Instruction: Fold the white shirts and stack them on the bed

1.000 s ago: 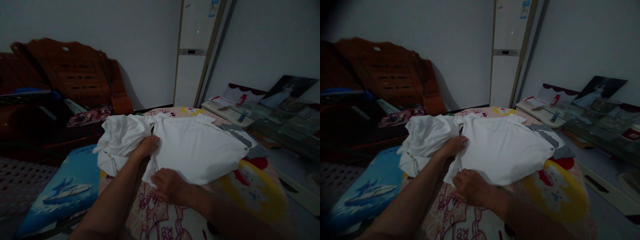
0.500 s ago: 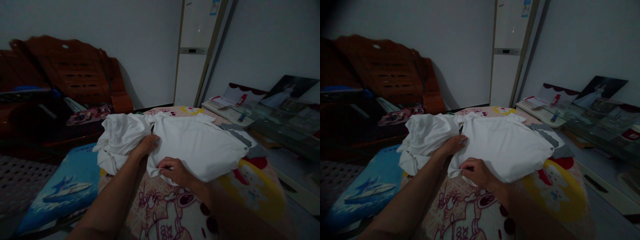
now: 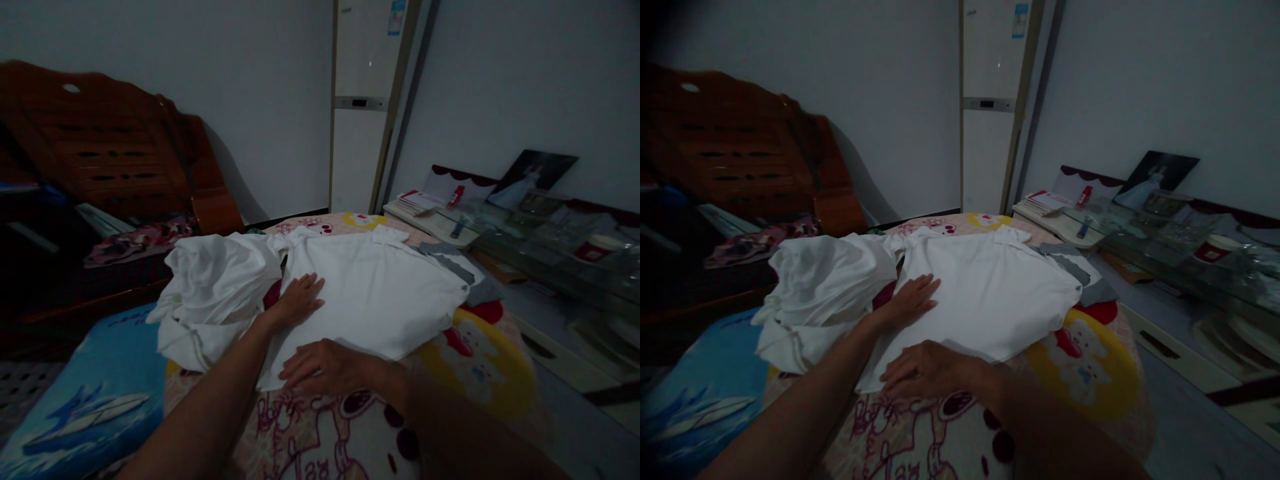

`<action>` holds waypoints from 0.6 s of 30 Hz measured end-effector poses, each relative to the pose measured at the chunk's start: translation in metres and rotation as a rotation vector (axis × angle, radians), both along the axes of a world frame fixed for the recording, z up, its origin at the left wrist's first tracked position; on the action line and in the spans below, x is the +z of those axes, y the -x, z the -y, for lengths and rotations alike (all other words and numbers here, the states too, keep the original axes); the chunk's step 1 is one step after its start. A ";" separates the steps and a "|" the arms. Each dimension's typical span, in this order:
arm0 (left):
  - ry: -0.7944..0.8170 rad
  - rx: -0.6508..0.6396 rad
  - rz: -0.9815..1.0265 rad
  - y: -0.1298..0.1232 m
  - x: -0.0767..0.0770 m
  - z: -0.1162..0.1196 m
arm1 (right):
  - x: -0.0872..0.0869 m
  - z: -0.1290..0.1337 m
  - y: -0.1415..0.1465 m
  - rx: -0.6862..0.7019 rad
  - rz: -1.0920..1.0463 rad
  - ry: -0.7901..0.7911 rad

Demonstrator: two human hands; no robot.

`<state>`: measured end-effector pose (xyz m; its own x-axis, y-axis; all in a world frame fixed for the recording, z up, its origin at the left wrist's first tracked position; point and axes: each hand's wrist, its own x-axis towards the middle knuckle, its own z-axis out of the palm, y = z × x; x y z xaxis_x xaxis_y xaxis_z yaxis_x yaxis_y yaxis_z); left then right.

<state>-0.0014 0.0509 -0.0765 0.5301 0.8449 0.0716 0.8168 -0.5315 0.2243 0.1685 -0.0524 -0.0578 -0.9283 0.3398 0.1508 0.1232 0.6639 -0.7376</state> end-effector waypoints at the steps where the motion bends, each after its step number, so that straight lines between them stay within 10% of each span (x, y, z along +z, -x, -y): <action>1: 0.007 0.008 -0.041 -0.001 -0.002 -0.001 | 0.001 -0.004 -0.005 -0.087 -0.013 0.077; 4: 0.007 0.019 -0.076 0.000 -0.006 -0.003 | 0.005 -0.023 -0.026 -0.459 -0.007 0.155; 11: -0.029 0.016 -0.080 0.002 -0.010 -0.008 | 0.010 -0.078 -0.103 -1.247 0.389 -0.221; 18: 0.022 0.049 -0.094 0.001 -0.004 -0.007 | 0.011 -0.087 -0.177 -1.551 0.580 -0.585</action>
<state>-0.0019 0.0575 -0.0807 0.4917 0.8707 0.0046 0.8596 -0.4863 0.1566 0.3452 0.0350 -0.0471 0.1985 0.9106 0.3624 0.9796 -0.1730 -0.1019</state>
